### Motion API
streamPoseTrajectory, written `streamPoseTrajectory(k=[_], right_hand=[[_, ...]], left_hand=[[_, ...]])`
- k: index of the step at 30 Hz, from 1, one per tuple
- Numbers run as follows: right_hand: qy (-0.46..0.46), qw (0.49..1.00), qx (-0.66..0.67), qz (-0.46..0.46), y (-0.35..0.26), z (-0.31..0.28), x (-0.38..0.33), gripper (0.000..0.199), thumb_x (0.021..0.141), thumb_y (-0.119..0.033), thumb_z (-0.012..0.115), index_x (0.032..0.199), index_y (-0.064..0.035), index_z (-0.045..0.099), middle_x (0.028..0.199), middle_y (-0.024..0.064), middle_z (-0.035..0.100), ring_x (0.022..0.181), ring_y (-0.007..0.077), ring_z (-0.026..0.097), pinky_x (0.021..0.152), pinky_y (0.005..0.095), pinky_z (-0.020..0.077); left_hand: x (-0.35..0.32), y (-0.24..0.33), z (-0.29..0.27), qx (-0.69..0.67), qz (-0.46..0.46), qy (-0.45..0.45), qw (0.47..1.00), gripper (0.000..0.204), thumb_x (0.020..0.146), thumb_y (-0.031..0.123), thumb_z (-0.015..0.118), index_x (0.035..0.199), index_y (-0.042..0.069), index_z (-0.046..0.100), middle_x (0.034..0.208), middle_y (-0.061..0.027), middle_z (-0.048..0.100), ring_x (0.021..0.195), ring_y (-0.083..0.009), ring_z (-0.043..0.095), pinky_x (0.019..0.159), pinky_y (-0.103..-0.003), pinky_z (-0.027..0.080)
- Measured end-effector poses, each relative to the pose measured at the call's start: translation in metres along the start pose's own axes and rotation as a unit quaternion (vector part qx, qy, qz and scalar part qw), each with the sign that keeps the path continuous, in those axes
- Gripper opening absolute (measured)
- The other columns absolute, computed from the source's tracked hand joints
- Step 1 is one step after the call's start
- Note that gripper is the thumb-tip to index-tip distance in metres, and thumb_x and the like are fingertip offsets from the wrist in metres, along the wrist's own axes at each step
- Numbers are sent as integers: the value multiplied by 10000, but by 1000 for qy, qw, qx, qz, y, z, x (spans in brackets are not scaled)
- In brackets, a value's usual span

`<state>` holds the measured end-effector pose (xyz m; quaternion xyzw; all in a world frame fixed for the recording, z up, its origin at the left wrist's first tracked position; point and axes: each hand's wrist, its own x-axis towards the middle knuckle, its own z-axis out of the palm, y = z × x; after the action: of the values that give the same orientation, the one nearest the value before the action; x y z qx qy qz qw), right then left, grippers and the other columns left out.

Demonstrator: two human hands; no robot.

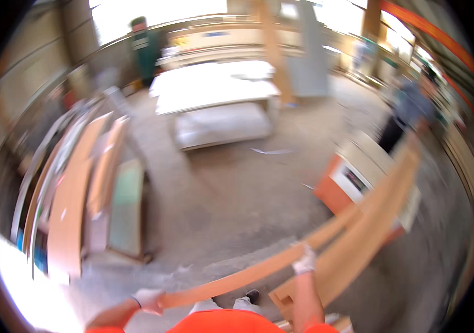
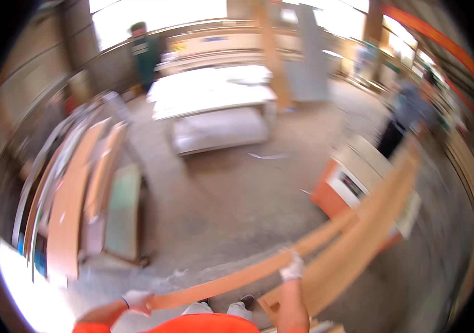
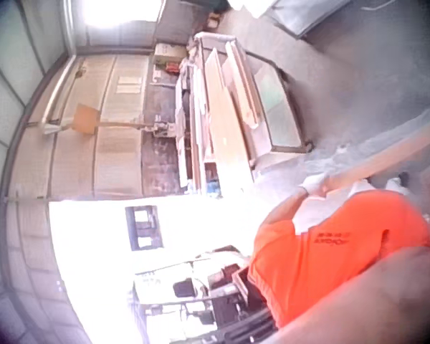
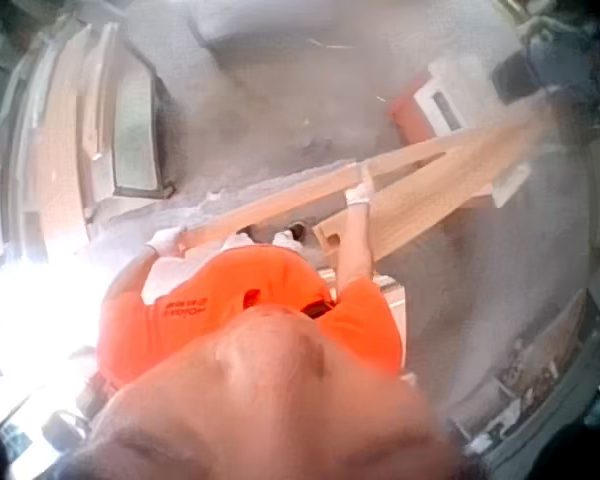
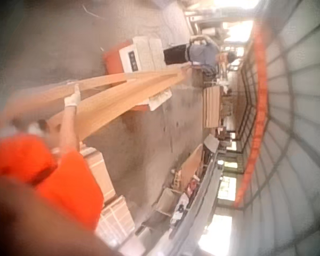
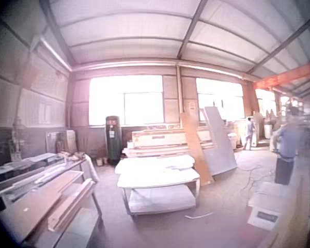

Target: The person moves several long wooden boards and flat panels from a stacked pallet onto nearby work benches.

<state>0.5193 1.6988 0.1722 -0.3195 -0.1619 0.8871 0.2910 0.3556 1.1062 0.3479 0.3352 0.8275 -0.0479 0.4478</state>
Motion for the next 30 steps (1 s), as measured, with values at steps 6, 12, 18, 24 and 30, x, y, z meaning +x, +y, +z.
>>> streamPoseTrajectory(k=[6,12,18,24,30], right_hand=[[56,997,-16,42,62,56,-101,368,903,-518,756,972,-175,645,878,1,674,845,191,658,802,435,570],[-111,993,-23,17,128,165,-236,315,948,-498,725,958,-190,661,893,-11,688,876,179,675,873,399,559],[-348,935,-44,-59,200,293,-340,281,1054,-392,617,1145,-127,586,1022,39,627,931,207,600,841,387,516],[-443,889,-107,-56,294,402,-416,297,1047,-317,632,1234,-107,537,1064,77,575,916,222,558,826,382,486],[-455,863,-219,-4,438,499,-459,394,962,-225,741,1202,25,553,962,226,693,851,349,699,806,478,583]], left_hand=[[-90,-107,85,26,-100,249,963,240,654,169,748,868,85,681,882,-169,708,874,-390,709,765,-513,570],[-133,-216,146,-12,-139,474,869,304,629,120,789,897,111,645,937,-115,659,953,-358,642,867,-470,515],[-140,-308,223,-106,-137,547,819,368,625,94,794,956,102,633,963,-118,651,981,-354,639,887,-467,503],[-155,-319,317,-248,-166,540,787,396,632,114,790,998,76,644,1003,-158,667,1007,-394,645,862,-493,529],[-172,-303,429,-340,-289,560,698,475,623,143,806,1049,41,623,1012,-205,658,1031,-419,627,888,-494,534]])
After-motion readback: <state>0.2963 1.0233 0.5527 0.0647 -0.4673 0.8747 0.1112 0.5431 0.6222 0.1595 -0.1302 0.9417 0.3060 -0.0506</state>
